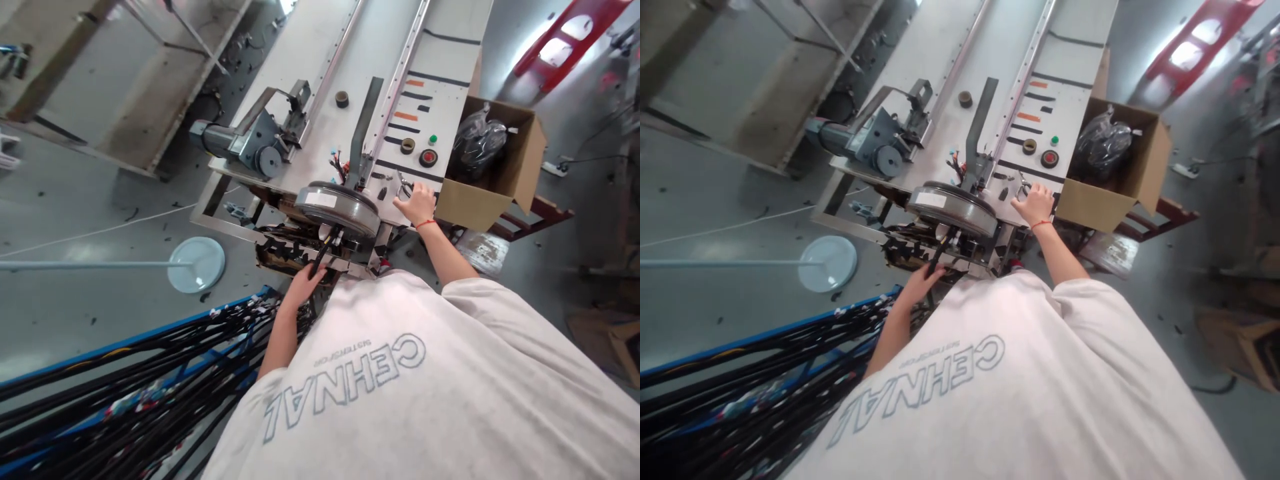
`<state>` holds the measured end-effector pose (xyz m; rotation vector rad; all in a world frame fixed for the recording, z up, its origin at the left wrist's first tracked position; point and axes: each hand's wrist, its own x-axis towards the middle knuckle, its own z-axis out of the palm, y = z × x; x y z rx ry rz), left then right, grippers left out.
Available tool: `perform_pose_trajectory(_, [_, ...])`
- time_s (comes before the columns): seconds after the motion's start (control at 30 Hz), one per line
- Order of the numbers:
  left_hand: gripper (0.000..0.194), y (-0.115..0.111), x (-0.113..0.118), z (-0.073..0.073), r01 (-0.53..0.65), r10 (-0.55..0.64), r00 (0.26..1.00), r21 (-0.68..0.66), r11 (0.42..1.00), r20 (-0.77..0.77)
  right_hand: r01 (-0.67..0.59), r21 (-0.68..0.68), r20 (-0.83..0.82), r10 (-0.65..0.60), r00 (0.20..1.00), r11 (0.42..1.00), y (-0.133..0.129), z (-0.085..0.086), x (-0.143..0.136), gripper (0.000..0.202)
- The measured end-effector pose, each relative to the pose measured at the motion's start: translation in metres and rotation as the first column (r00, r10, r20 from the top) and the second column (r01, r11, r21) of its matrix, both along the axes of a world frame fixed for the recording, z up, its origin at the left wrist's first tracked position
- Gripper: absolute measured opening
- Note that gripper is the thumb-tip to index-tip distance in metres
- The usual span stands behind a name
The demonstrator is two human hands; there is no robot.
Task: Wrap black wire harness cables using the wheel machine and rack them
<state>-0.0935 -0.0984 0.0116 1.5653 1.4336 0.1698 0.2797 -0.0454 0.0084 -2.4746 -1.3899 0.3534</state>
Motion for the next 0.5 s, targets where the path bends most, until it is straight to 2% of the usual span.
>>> perform_pose_trajectory(0.07, [0.032, 0.019, 0.018, 0.010, -0.010, 0.008, 1.000, 0.064, 0.998, 0.025, -0.053, 0.031, -0.090, 0.055, 0.994, 0.998, 0.003, 0.001, -0.004, 0.074])
perform_pose_trajectory(0.13, [0.031, 0.028, 0.034, 0.017, 0.000, 0.005, 0.999, 0.130, 0.991, -0.039, -0.133, 0.062, -0.136, 0.140, 0.981, 0.989, 0.011, -0.002, -0.002, 0.072])
perform_pose_trajectory(0.23, [0.028, 0.028, 0.045, 0.015, 0.032, 0.002, 0.988, 0.212, 0.977, -0.157, -0.107, 0.100, -0.069, 0.115, 0.991, 0.989, 0.037, -0.010, 0.023, 0.068])
perform_pose_trajectory(0.3, [0.028, 0.019, 0.039, 0.006, 0.022, 0.020, 0.982, 0.216, 0.976, -0.188, -0.044, 0.080, -0.017, 0.045, 0.999, 0.996, 0.061, -0.013, 0.051, 0.067])
perform_pose_trajectory(0.37, [0.029, 0.004, 0.025, -0.007, -0.011, 0.051, 0.972, 0.173, 0.985, -0.230, 0.001, 0.002, 0.021, -0.001, 1.000, 1.000, 0.085, -0.012, 0.082, 0.067])
perform_pose_trajectory(0.5, [0.023, -0.047, -0.008, -0.032, -0.146, 0.127, 0.901, -0.014, 0.989, -0.414, 0.061, -0.186, 0.057, -0.051, 0.997, 0.981, 0.119, -0.008, 0.121, 0.073])
